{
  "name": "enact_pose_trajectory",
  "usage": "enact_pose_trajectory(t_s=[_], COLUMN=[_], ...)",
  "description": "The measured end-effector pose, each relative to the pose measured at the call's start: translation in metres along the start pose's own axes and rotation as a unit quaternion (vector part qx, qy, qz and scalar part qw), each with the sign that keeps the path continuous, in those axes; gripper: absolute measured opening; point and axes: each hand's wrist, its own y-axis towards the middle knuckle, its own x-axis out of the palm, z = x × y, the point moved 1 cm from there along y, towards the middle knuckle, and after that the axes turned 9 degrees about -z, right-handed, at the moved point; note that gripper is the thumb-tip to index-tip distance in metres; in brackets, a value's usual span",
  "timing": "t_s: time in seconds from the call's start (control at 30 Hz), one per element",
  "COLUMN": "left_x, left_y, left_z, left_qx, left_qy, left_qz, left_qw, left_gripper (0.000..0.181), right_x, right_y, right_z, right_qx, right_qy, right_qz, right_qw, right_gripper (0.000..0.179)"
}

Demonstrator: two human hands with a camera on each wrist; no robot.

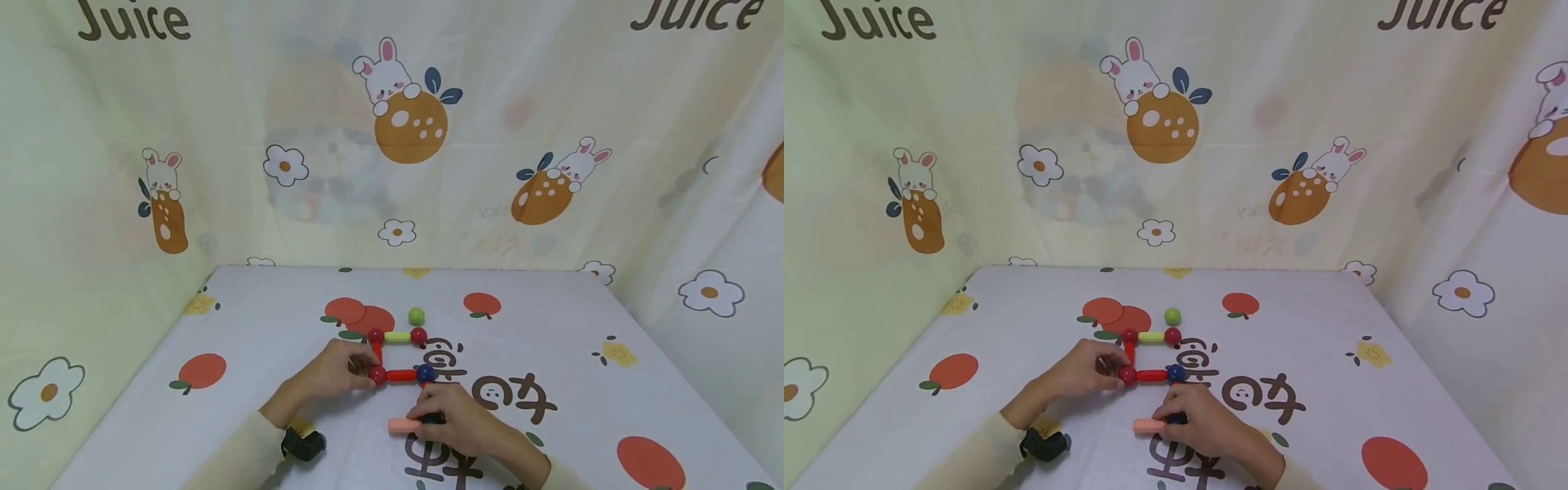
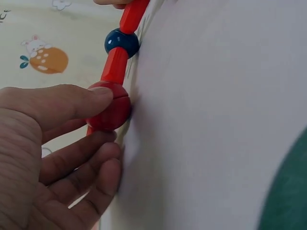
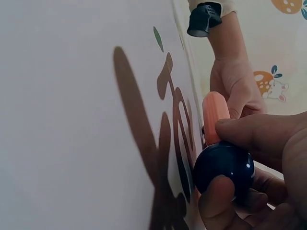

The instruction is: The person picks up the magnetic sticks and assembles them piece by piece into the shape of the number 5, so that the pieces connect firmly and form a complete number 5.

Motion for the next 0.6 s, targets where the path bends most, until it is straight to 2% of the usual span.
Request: enact_pose_trajectory(t_s=[0.3,0.4,0.6], left_x=[-0.010,-0.012,-0.015], left_y=[0.012,0.017,0.022], left_z=[0.011,0.014,0.019], left_qx=[-0.006,-0.003,-0.005], left_qy=[0.058,0.072,0.066], left_qz=[-0.045,-0.056,-0.065], left_qw=[0.9973,0.9958,0.9957], left_gripper=[0.026,0.026,0.024], right_x=[0.004,0.005,0.004], right_y=[-0.001,-0.002,-0.002], right_z=[0.001,0.002,0.006], right_qx=[0.005,-0.010,-0.033], right_qy=[0.014,0.015,-0.003], right_qz=[0.020,0.026,0.047], right_qw=[0.9997,0.9995,0.9983], right_gripper=[0.017,0.018,0.020])
